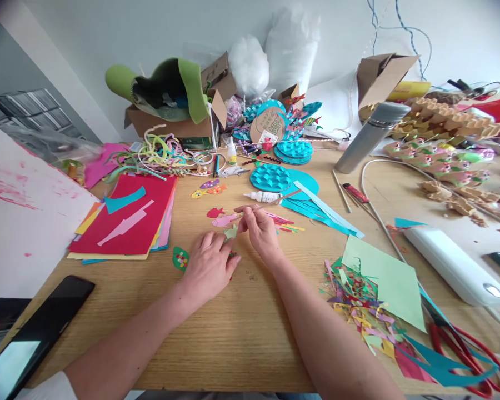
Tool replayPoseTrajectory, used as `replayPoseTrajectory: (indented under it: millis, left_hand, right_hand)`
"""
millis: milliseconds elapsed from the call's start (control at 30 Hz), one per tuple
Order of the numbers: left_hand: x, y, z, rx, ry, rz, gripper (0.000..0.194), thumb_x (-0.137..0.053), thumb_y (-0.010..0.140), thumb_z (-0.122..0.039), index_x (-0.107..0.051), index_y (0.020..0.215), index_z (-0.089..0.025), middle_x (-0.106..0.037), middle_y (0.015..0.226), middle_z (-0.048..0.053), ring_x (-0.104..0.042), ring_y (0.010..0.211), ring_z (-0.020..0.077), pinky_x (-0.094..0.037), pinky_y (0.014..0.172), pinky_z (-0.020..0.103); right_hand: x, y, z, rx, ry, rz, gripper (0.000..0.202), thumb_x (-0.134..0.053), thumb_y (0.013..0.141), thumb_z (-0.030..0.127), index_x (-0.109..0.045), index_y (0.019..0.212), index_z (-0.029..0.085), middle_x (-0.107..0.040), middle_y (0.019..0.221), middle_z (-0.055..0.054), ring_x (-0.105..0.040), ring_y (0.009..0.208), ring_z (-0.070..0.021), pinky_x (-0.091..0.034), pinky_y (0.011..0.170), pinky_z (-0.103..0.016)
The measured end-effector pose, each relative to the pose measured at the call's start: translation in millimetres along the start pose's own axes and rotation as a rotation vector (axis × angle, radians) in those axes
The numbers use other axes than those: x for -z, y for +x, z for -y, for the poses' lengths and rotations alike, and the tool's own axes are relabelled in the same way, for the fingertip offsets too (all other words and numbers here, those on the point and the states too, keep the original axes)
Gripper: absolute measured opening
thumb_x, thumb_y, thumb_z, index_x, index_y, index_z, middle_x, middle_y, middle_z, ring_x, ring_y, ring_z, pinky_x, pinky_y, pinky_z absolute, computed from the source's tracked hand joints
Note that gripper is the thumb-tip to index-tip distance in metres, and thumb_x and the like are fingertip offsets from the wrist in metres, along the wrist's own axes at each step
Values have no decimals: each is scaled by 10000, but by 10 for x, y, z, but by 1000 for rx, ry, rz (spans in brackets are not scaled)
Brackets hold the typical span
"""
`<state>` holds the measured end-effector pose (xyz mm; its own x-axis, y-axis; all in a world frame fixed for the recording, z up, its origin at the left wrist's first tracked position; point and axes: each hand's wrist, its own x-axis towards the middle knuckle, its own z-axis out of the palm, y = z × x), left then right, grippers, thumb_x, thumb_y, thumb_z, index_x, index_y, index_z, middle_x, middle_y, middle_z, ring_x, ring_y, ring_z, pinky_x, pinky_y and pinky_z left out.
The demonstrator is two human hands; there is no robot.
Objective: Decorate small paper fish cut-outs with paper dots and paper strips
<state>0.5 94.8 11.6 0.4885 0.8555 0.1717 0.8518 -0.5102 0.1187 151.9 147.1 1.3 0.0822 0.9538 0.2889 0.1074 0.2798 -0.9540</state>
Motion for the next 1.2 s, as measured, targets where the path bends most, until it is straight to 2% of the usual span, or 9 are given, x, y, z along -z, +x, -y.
replayPoseTrajectory:
  millis: [200,367,567,767,967,1200]
  left_hand:
    - [-66,-41,59,-79,-81,0,398,-443,953,-384,-565,1283,-197,-579,1325,51,-428,1239,307,-349,1078,502]
    - [-113,-59,105,-99,-76,10,383,-420,964,-363,-572,1282,-214,-535,1404,19,-384,1311,325,-320,1103,540]
    - [-138,-76,110,-113,-69,-7,382,-421,963,-354,-578,1277,-201,-533,1403,51,-367,1336,326,-315,1109,554]
    - [-140,-80,86,-81,-69,-32,375,-477,938,-368,-588,1257,-205,-521,1374,101,-360,1336,337,-312,1106,560]
    - [-119,-87,61,-80,-60,-33,379,-485,933,-358,-571,1266,-199,-566,1281,102,-366,1331,325,-305,1117,539]
    - [-129,-104,59,-91,-40,-56,363,-471,938,-352,-574,1255,-210,-575,1297,84,-366,1335,320,-305,1116,538]
  right_hand:
    - [-21,-22,-35,-15,-136,-48,530,-464,885,629,-671,741,162,-530,501,12,-478,466,-103,-386,491,-243]
    - [-22,-49,-60,2,-262,-130,535,-456,893,617,-630,671,162,-499,468,19,-446,434,-95,-347,452,-234]
    - [-3,-53,-80,54,-341,-225,542,-448,904,600,-612,629,163,-491,478,18,-433,440,-92,-339,460,-237]
    - [3,-58,-92,82,-382,-210,544,-450,905,593,-611,613,164,-502,465,15,-440,426,-94,-342,448,-237]
    - [7,-70,-109,114,-396,-183,504,-461,919,545,-609,622,166,-527,470,6,-466,419,-100,-346,438,-238]
    - [-2,-79,-120,161,-429,-166,494,-441,931,538,-593,621,185,-566,502,-12,-507,456,-123,-367,470,-254]
